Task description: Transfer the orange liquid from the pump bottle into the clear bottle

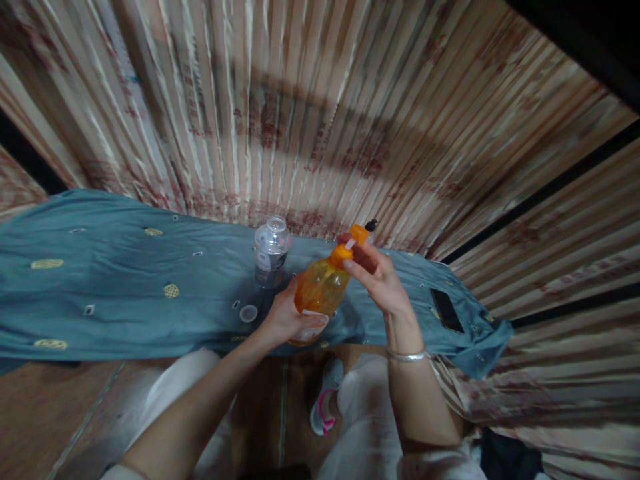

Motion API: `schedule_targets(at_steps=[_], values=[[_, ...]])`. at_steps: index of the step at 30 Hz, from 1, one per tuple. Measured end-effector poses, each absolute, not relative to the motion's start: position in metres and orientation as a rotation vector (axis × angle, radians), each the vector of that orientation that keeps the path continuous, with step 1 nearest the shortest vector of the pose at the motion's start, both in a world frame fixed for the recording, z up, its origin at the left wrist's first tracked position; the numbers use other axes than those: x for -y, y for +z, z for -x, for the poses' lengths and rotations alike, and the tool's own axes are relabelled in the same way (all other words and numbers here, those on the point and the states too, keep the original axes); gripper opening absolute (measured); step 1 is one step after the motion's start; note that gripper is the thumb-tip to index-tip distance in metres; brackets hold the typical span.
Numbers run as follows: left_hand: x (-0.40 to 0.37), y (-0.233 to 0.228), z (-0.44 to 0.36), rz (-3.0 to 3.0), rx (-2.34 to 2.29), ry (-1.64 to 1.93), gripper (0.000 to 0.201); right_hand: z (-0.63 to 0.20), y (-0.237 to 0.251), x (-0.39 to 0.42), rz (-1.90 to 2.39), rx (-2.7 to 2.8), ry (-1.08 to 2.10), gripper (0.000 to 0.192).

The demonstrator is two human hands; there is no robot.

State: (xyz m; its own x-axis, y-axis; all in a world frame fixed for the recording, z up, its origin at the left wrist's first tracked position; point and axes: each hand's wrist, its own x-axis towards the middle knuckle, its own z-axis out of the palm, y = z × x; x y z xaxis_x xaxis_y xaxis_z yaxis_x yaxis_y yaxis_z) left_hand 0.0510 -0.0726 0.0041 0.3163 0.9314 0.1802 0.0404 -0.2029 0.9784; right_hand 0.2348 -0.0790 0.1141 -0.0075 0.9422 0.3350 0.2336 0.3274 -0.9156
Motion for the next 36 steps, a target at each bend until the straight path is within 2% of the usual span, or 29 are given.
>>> schedule_targets(at_steps=[3,8,12,24,36], values=[[0.073,0.004,-0.051,-1.525,-0.918,1.061,0.094,-0.233,0.113,0.080,1.170,1.507,0.772,0.056],[0.072,0.004,-0.051,-1.535,-0.909,1.054,0.091,-0.232,0.110,0.077,1.262,1.580,0.661,0.041],[0.071,0.002,-0.051,-1.520,-0.896,1.048,0.094,-0.235,0.119,0.078,1.228,1.550,0.646,0.042],[0.072,0.004,-0.052,-1.585,-0.916,1.031,0.091,-0.245,0.174,0.086,1.181,1.597,0.512,0.044],[0.072,0.006,-0.053,-1.623,-0.922,1.048,0.089,-0.266,0.231,0.095,1.017,1.545,0.234,0.038]])
